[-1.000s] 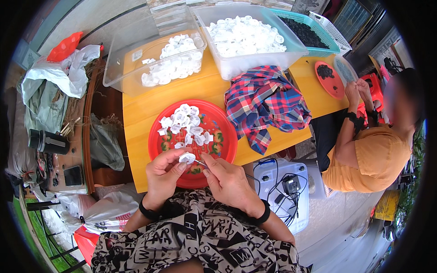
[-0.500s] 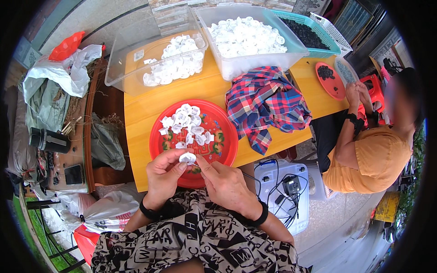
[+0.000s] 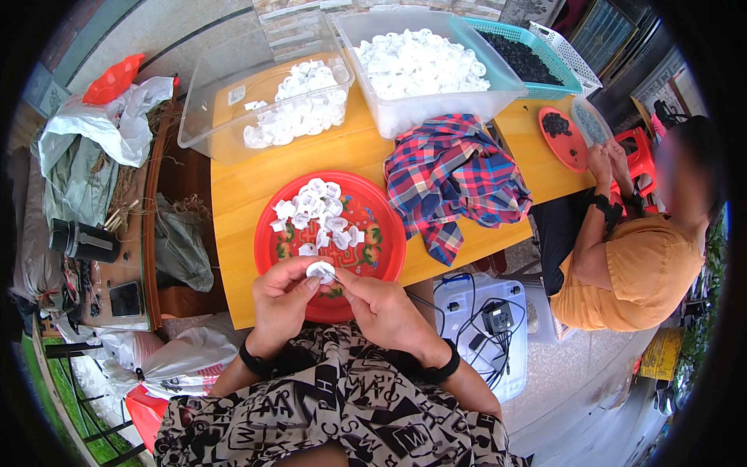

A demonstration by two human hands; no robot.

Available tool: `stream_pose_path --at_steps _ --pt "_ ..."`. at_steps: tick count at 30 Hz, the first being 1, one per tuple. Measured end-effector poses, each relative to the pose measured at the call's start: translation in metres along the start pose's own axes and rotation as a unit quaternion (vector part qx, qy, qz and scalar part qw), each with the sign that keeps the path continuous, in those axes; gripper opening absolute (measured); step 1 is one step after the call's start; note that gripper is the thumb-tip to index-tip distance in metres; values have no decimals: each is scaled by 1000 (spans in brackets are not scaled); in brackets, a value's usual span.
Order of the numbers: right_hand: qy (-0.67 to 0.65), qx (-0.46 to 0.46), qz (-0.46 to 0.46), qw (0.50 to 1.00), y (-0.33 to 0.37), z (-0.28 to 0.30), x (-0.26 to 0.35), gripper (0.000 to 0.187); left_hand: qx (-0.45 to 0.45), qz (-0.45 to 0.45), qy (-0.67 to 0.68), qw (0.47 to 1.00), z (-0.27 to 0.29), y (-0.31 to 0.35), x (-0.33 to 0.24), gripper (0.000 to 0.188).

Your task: Assembling small white plastic components by inserting black rings using a small tool.

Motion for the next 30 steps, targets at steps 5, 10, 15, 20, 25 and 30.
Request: stream_pose_path --at_steps 5,10,15,20,25,30 --pt "128 19 -45 991 5 8 8 42 -22 15 10 1000 -1 -1 2 27" --pt "240 14 -36 970 5 9 23 41 -27 22 8 999 -2 -1 2 28" --pt "271 14 -32 962 5 8 23 41 -23 18 -4 1000 -4 -2 2 27" --pt "291 11 -13 956 5 5 23 43 -26 9 -43 999 -2 -1 6 26" --pt "303 10 -30 953 4 2 27 45 -15 -19 -79 997 -10 1 2 26" --pt "321 26 -41 946 2 4 30 45 -11 2 -61 998 -9 0 5 25"
Point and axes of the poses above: each hand's wrist, its own y-axis away from the middle knuckle, its own z-axis out of the back of the hand, x = y × z, the point moved 3 cm from there along -y, towards the middle knuckle, and after that the axes turned 1 degree about -y, right-handed, at the moved point
